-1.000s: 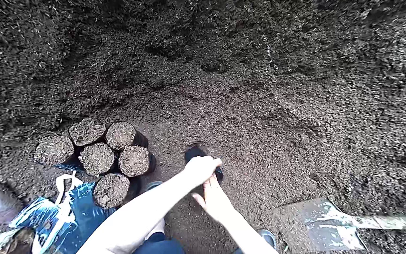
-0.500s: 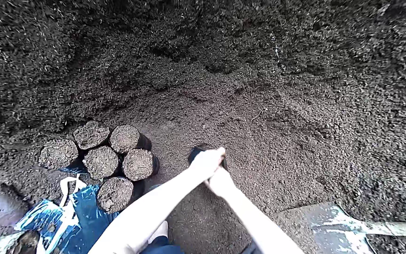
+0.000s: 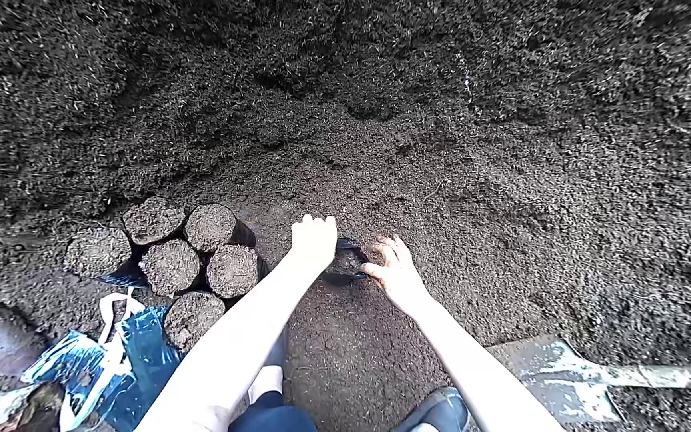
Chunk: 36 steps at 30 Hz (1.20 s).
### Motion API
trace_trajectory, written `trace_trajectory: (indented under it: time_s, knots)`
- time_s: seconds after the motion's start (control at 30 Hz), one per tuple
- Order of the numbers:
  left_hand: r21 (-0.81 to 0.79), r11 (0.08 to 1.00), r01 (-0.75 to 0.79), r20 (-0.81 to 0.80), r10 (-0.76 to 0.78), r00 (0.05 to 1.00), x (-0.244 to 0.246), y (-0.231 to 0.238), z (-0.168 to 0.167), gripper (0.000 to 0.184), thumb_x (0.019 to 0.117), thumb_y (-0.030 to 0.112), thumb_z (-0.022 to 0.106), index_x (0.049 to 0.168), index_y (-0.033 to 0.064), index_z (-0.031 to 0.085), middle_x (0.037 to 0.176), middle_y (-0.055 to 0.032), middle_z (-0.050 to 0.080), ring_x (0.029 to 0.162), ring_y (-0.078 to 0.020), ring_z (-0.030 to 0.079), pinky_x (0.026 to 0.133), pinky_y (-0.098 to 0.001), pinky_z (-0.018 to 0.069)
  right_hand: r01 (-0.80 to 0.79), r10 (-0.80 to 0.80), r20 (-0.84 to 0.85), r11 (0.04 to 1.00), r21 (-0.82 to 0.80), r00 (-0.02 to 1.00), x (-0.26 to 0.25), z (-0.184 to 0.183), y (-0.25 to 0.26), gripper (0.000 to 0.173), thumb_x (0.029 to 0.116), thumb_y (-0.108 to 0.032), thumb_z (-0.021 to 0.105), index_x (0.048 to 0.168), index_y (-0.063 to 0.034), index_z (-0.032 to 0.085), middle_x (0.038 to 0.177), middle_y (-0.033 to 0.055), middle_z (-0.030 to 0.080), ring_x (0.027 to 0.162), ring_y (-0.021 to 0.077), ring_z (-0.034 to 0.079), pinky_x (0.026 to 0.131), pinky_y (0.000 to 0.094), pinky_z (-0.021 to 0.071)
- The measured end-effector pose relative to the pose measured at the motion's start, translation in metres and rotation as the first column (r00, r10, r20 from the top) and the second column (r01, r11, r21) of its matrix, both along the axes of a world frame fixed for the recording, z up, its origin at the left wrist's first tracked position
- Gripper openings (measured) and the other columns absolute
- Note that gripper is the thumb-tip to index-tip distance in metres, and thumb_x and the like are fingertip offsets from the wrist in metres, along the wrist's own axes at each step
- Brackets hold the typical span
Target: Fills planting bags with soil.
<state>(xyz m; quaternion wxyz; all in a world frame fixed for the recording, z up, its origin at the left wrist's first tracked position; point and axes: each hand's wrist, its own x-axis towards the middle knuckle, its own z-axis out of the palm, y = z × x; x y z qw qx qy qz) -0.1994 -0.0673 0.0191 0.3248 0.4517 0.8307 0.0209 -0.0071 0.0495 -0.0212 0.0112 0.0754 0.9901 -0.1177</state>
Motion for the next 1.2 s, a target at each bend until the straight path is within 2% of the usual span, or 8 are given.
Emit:
trace_trajectory:
  time_s: [0.1, 0.17, 0.37, 0.47, 0.6, 0.8, 1.0, 1.2]
  knots:
    - [0.237, 0.927, 0.292, -0.043, -0.290, 0.956, 0.009, 0.018, -0.026, 0.051, 0.0919, 0.030, 0.077, 0.138, 0.0150, 0.063, 0.133, -0.0216, 0.060, 0.130, -0.0444, 0.050, 0.097, -0.0631, 0.0440, 0.042, -0.040, -0.077, 0.999, 0.024, 0.996, 0.005, -0.001, -0.001, 0.019, 0.0978, -0.018, 0.064, 0.108, -0.0225, 0.079, 0.121, 0.0247, 0.068, 0.127, 0.0486, 0.057, 0.112, 0.0640, 0.0377]
    - [0.399, 0.784, 0.475, -0.085, -0.484, 0.871, 0.013, 0.033, -0.057, 0.029, 0.1017, 0.021, 0.063, 0.130, 0.0168, 0.069, 0.125, -0.0178, 0.067, 0.119, -0.0407, 0.061, 0.092, -0.0593, 0.0480, 0.104, -0.101, -0.112, 0.994, 0.018, 0.989, 0.011, 0.003, -0.006, 0.017, 0.0971, -0.020, 0.065, 0.106, -0.0212, 0.080, 0.117, 0.0240, 0.068, 0.119, 0.0468, 0.061, 0.105, 0.0608, 0.0449]
    - [0.392, 0.789, 0.473, 0.110, -0.550, 0.828, 0.018, 0.007, -0.039, 0.032, 0.1105, 0.013, 0.044, 0.134, 0.0091, 0.064, 0.118, -0.0227, 0.068, 0.108, -0.0432, 0.067, 0.090, -0.0608, 0.0523, 0.165, -0.257, -0.395, 0.953, -0.253, 0.882, 0.041, 0.036, -0.076, 0.017, 0.0993, -0.021, 0.057, 0.103, -0.0117, 0.071, 0.113, 0.0100, 0.066, 0.114, 0.0158, 0.061, 0.103, 0.0244, 0.0475]
    - [0.370, 0.809, 0.456, 0.170, -0.542, 0.823, 0.023, -0.008, -0.038, 0.032, 0.1108, 0.015, 0.043, 0.134, 0.0082, 0.064, 0.117, -0.0227, 0.068, 0.110, -0.0425, 0.067, 0.092, -0.0601, 0.0517, 0.250, -0.307, -0.058, 0.857, -0.451, 0.950, 0.033, 0.044, -0.115, 0.029, 0.1001, -0.009, 0.051, 0.117, 0.0005, 0.072, 0.133, 0.0157, 0.067, 0.128, 0.0210, 0.062, 0.109, 0.0304, 0.0482]
    - [0.379, 0.817, 0.435, 0.205, -0.533, 0.821, 0.041, -0.017, -0.041, 0.030, 0.1100, 0.013, 0.042, 0.132, 0.0051, 0.061, 0.115, -0.0239, 0.068, 0.110, -0.0433, 0.067, 0.092, -0.0601, 0.0525, 0.497, -0.281, 0.479, 0.761, -0.416, 0.831, 0.010, 0.035, -0.123, 0.055, 0.1083, -0.021, 0.041, 0.155, 0.0065, 0.034, 0.165, 0.0255, 0.028, 0.155, 0.0277, 0.027, 0.127, 0.0340, 0.0226]
    - [0.397, 0.874, 0.281, 0.382, -0.436, 0.815, 0.073, -0.029, -0.046, 0.028, 0.1098, 0.013, 0.045, 0.131, -0.0005, 0.057, 0.111, -0.0268, 0.067, 0.109, -0.0444, 0.067, 0.092, -0.0582, 0.0531, 0.388, -0.296, 0.383, 0.903, -0.187, 0.875, 0.036, -0.039, -0.133, 0.082, 0.0951, -0.066, 0.053, 0.136, 0.0058, 0.061, 0.146, 0.0282, 0.054, 0.145, 0.0397, 0.044, 0.122, 0.0493, 0.0323]
    - [0.408, 0.885, 0.225, 0.478, -0.417, 0.773, 0.081, -0.017, -0.061, 0.029, 0.1092, 0.014, 0.046, 0.132, -0.0011, 0.056, 0.110, -0.0272, 0.067, 0.109, -0.0435, 0.067, 0.094, -0.0564, 0.0518, 0.296, -0.232, 0.401, 0.949, -0.106, 0.886, 0.037, -0.066, -0.116, 0.057, 0.0972, -0.055, 0.055, 0.118, -0.0056, 0.075, 0.127, 0.0210, 0.070, 0.128, 0.0391, 0.061, 0.110, 0.0575, 0.0450]
    - [0.416, 0.904, 0.098, 0.535, -0.330, 0.778, 0.073, 0.007, -0.068, 0.028, 0.1064, 0.012, 0.048, 0.128, -0.0028, 0.059, 0.108, -0.0266, 0.069, 0.106, -0.0415, 0.068, 0.094, -0.0571, 0.0520, 0.276, -0.098, 0.594, 0.936, -0.216, 0.798, 0.015, -0.056, -0.070, 0.061, 0.1016, -0.054, 0.050, 0.134, -0.0040, 0.066, 0.142, 0.0223, 0.060, 0.141, 0.0370, 0.049, 0.119, 0.0563, 0.0338]
